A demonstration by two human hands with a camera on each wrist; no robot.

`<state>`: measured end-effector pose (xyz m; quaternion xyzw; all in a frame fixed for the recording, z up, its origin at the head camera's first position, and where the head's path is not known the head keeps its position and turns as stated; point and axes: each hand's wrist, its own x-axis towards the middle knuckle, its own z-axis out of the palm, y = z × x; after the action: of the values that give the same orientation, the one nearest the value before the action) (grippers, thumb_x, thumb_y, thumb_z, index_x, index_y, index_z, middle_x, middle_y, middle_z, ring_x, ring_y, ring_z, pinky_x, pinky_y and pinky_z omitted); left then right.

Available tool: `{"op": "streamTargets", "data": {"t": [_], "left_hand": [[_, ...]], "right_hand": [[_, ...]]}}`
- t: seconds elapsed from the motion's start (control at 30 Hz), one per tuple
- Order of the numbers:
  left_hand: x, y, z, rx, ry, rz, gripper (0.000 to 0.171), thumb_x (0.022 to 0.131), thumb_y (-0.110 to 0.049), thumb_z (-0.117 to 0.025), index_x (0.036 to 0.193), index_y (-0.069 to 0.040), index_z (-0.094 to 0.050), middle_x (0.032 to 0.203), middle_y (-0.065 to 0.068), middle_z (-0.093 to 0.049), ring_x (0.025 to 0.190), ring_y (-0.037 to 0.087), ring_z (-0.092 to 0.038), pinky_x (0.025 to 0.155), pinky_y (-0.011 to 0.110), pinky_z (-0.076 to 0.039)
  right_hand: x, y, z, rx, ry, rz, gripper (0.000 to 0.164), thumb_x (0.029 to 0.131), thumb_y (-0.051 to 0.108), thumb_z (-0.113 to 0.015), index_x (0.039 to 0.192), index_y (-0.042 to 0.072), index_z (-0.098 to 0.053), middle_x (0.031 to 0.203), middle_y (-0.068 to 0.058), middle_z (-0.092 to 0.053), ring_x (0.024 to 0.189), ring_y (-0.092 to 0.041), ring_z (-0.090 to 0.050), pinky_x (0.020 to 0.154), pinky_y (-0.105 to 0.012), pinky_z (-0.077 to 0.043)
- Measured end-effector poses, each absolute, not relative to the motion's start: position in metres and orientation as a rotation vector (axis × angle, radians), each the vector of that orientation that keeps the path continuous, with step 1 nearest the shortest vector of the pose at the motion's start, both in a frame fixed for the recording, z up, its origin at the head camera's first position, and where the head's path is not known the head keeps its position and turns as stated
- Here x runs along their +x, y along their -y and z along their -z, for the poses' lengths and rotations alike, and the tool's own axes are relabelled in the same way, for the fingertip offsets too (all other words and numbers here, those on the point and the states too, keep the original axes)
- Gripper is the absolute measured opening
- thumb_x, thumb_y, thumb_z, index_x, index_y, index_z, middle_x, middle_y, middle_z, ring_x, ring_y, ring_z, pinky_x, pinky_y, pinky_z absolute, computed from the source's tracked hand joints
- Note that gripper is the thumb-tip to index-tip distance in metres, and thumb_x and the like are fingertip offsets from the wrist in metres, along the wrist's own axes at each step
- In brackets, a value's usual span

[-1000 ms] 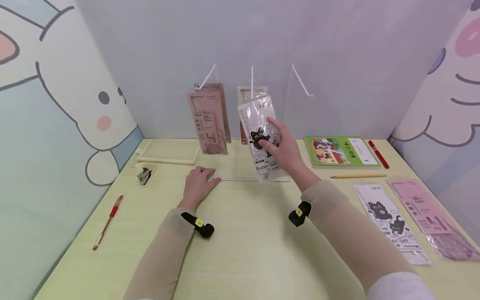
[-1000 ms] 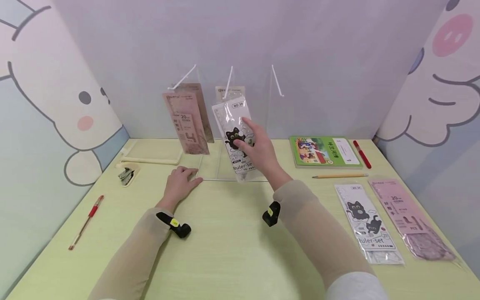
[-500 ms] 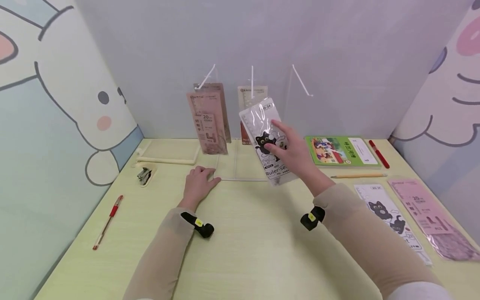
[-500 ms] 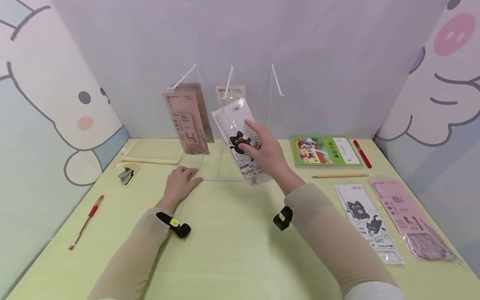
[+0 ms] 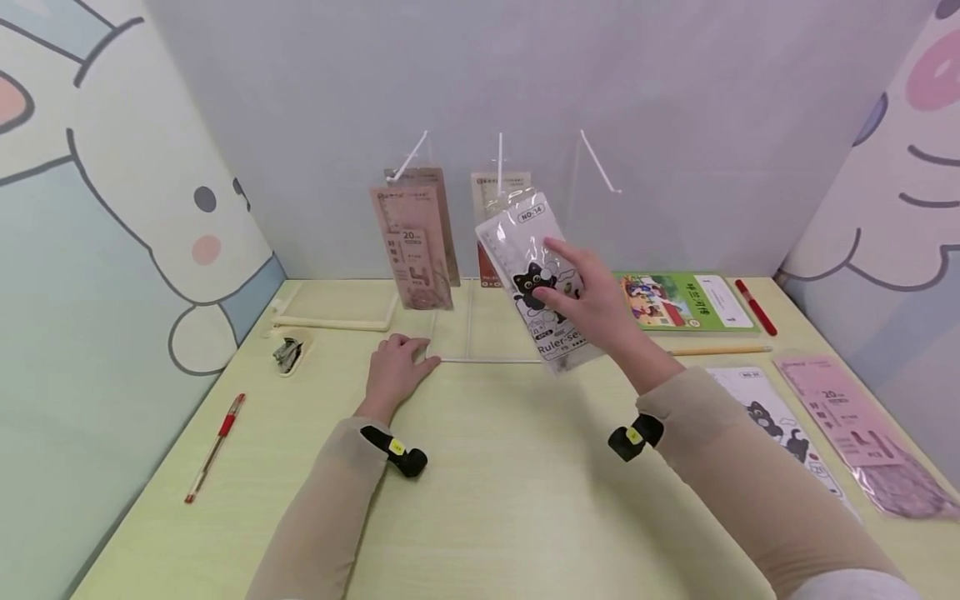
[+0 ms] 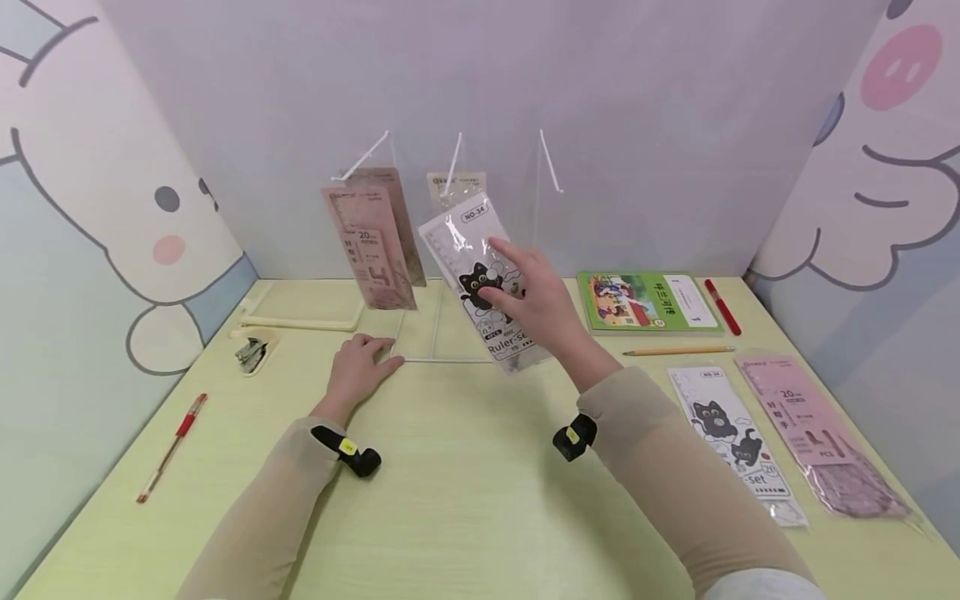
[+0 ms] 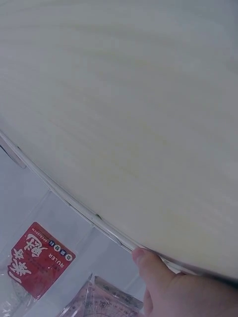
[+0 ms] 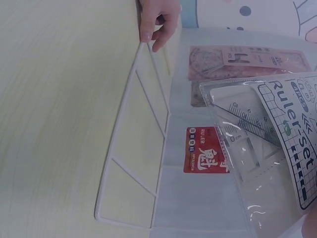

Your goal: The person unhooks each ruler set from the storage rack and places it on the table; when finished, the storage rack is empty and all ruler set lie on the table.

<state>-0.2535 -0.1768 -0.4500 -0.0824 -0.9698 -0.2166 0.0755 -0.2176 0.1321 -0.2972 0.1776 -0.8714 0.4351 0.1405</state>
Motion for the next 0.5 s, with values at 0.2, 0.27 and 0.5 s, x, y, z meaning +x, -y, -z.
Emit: {"op": "streamTargets", "data": {"t": [0.2, 0.27, 0.5], "left_hand": [[-0.252, 0.177, 0.449, -0.244, 2.907, 0.658, 0.05, 0.087, -0.049, -0.061, 0.122, -0.013, -0.063, 0.117, 0.017, -0.052, 0.106, 0.034, -0.046, 0.089, 0.049, -0.034], [-0.252, 0.177, 0.45, -0.245, 2.907, 0.66, 0.05, 0.087, -0.049, -0.061, 0.122, -0.013, -0.063, 0.118, 0.017, -0.052, 0.106, 0.034, -0.046, 0.089, 0.05, -0.034], [-0.251, 0.177, 0.45, -0.25, 2.911, 0.654, 0.051, 0.087, -0.05, -0.06, 0.122, -0.014, -0.063, 0.118, 0.016, -0.052, 0.107, 0.034, -0.046, 0.089, 0.05, -0.034]], "right_hand": [[-0.216, -0.136, 0.298, 0.498, 2.537, -1.309, 0.067, 0.085, 0.027, -0.07, 0.143, 0.033, -0.038, 0.123, -0.012, -0.048, 0.091, -0.028, -0.058, 0.063, -0.04, -0.053], [-0.213, -0.14, 0.299, 0.476, 2.542, -1.331, 0.067, 0.085, 0.027, -0.07, 0.143, 0.032, -0.038, 0.123, -0.012, -0.049, 0.091, -0.028, -0.059, 0.064, -0.041, -0.053], [-0.204, -0.165, 0.314, 0.313, 2.632, -1.428, 0.07, 0.085, 0.028, -0.071, 0.143, 0.024, -0.032, 0.104, -0.019, -0.059, 0.078, -0.029, -0.066, 0.057, -0.038, -0.054]]}}
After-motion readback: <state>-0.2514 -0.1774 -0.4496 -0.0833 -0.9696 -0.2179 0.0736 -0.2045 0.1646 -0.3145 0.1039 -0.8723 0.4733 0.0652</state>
